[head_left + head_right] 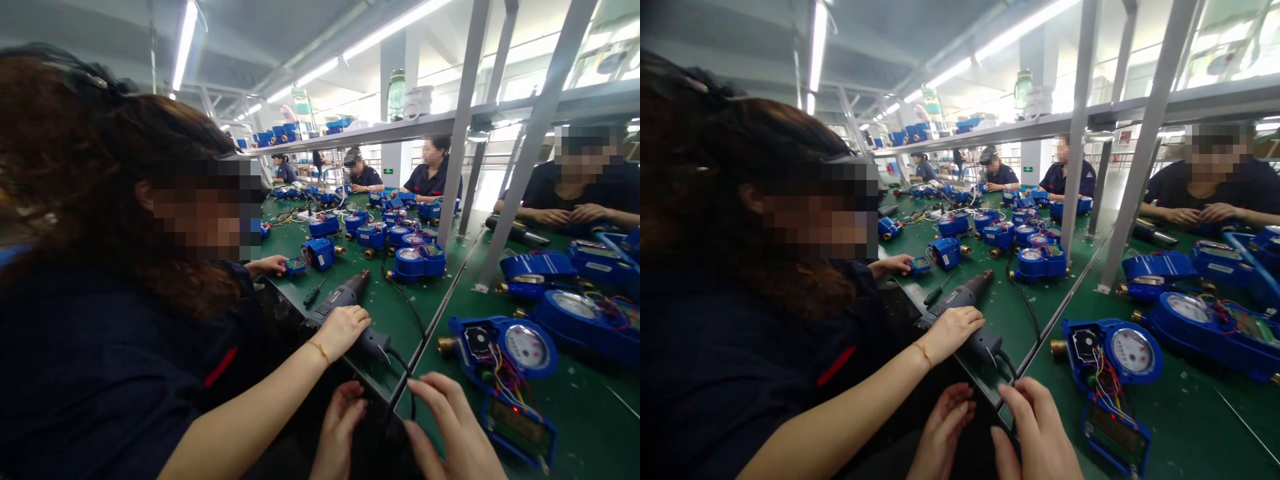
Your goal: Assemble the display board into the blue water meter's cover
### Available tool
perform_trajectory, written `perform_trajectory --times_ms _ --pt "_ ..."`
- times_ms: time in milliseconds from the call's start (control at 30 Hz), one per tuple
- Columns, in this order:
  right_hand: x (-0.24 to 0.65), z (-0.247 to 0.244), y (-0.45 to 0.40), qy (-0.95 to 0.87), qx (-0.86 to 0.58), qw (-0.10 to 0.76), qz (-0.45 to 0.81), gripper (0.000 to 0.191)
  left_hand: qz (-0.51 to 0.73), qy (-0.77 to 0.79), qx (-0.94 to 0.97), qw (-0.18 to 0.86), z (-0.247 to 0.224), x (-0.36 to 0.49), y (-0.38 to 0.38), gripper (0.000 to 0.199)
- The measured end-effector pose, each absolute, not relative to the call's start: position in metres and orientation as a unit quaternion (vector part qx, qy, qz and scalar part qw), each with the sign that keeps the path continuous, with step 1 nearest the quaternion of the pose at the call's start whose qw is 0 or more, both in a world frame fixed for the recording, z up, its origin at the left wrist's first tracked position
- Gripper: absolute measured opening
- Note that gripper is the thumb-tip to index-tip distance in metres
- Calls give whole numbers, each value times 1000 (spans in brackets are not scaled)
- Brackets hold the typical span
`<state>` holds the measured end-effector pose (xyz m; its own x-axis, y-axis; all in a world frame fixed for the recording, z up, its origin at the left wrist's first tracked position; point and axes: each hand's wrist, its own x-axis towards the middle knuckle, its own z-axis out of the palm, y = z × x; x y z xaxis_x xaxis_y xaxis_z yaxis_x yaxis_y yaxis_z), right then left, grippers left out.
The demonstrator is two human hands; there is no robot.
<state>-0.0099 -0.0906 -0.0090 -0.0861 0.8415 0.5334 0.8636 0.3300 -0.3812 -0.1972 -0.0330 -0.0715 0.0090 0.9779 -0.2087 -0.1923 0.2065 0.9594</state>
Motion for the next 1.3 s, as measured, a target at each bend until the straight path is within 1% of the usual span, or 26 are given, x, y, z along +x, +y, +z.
perform_trajectory --times_ms 100,133,200,267,333,467,600,667,833,1033,1167,1300 --pt "-33 6 -50 -729 -617 294 -19 54 456 486 566 485 -52 -187 -20 25" --pt "-39 7 -38 -720 -637 274 -19 58 419 451 680 399 -39 -185 -7 26" --pt "-51 8 -18 -702 -674 231 -13 66 367 385 765 363 -8 -184 31 20" --pt "-62 7 0 -689 -699 190 -2 70 305 334 827 334 18 -184 73 22" --pt "-71 6 13 -680 -716 157 12 69 238 288 880 294 30 -185 105 18" --pt "-76 7 27 -677 -725 120 47 54 135 219 943 210 21 -186 126 16" --pt "-73 4 24 -677 -723 115 73 40 85 174 970 145 11 -186 128 14" --pt "-72 3 19 -677 -722 122 78 38 75 156 977 122 12 -187 129 15" --pt "-72 5 11 -681 -712 144 89 43 61 123 987 86 17 -191 132 23" --pt "-70 5 8 -676 -713 162 96 46 51 114 991 56 18 -189 132 20" --pt "-70 4 8 -673 -712 170 106 54 54 123 990 48 22 -188 130 19" --pt "-70 6 8 -674 -707 176 120 59 77 144 985 54 34 -187 133 11"
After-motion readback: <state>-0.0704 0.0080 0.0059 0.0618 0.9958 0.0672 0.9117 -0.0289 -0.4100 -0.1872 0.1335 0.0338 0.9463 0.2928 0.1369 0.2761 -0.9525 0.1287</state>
